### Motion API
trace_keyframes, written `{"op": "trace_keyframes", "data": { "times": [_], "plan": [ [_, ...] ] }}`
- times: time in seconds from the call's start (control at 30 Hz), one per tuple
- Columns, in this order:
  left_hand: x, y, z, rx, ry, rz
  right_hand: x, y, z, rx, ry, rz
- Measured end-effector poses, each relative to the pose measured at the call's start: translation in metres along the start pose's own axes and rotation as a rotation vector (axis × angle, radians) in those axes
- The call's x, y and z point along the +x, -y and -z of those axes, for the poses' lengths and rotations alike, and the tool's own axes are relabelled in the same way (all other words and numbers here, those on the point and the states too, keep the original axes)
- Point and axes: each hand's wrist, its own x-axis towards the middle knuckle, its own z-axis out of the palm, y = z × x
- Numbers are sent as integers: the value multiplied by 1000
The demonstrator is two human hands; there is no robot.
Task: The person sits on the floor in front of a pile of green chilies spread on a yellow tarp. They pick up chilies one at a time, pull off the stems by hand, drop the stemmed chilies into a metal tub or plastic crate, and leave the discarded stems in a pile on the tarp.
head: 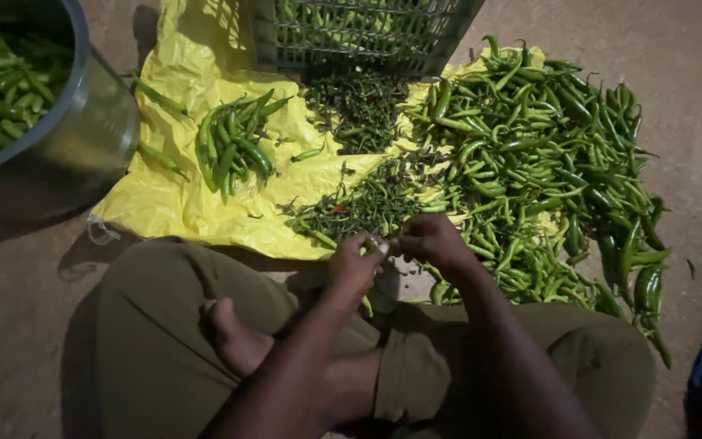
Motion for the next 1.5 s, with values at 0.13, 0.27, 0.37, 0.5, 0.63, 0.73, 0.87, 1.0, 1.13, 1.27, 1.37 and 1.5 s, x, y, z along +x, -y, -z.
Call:
{"op": "trace_keyframes", "data": {
  "times": [0.13,0.27,0.37,0.5,0.63,0.73,0.87,1.0,1.13,1.27,1.37,1.5],
  "plan": [
    [1,3,2,-114,101,-79,-9,19,-1,180,-18,84],
    [3,4,1,82,-76,-143,-3,16,-22,-318,-361,310],
    [0,1,1,87,-105,-235,3,4,-28,-651,-643,472],
    [-5,-5,8,-53,-152,73,4,-9,-23,-832,-464,99],
    [0,-2,5,-169,-202,-162,-8,-16,-47,-752,137,-239],
    [2,5,7,-198,-200,-171,-17,-18,-77,-943,50,21],
    [4,6,13,-177,-237,-87,-18,-14,-100,-923,158,156],
    [-4,-5,15,-161,-254,-173,-7,-9,-82,-882,217,86],
    [-11,-14,17,-139,-255,-149,-4,-14,-59,-888,78,-101],
    [-12,-17,17,-195,-217,-28,-11,-21,-76,-934,55,42],
    [-9,-14,17,-144,-264,-80,-13,-17,-95,-906,63,68],
    [-6,-7,20,-135,-243,-150,-7,-5,-90,-845,60,3]
  ]
}}
